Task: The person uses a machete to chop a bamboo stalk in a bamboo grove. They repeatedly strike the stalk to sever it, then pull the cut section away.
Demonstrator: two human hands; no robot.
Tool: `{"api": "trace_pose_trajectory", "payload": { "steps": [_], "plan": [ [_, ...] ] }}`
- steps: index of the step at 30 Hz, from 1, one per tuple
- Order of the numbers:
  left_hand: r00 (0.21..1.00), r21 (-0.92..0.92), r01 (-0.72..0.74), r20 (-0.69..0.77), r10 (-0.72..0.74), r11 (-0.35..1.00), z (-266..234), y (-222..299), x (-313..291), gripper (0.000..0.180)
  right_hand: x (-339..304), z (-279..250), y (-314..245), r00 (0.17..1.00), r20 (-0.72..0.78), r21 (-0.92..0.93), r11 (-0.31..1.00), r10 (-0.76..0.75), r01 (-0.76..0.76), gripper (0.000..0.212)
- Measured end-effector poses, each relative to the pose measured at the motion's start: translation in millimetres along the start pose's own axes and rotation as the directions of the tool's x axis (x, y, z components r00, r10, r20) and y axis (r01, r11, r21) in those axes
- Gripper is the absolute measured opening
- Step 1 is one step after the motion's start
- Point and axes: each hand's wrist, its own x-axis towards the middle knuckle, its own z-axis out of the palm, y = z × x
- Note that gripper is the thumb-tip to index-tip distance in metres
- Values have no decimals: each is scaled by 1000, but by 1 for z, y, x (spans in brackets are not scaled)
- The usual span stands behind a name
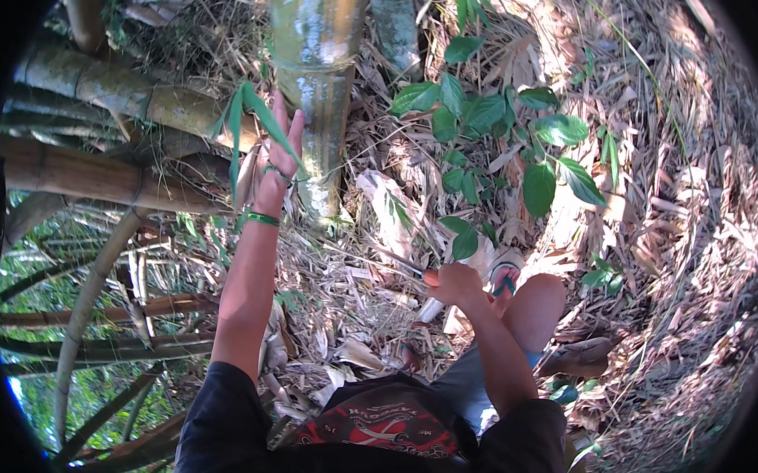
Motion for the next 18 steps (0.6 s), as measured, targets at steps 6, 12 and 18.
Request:
{"api": "trace_pose_trajectory", "payload": {
  "steps": [6, 12, 18],
  "plan": [
    [961, -49, 145, -231, -153, 988, -75, 4, -104, 57, -8, -4, -59, 982, -63, 397, 899, -176, 186, 33],
    [749, -242, 461, -410, -521, 854, -118, -44, -287, 51, 0, -31, -155, 884, -422, 370, 851, -202, 371, 37],
    [577, -86, 789, -237, -782, 609, -115, -67, -474, 51, -20, -196, -320, 447, -794, 263, 429, -412, 864, 32]
  ]
}}
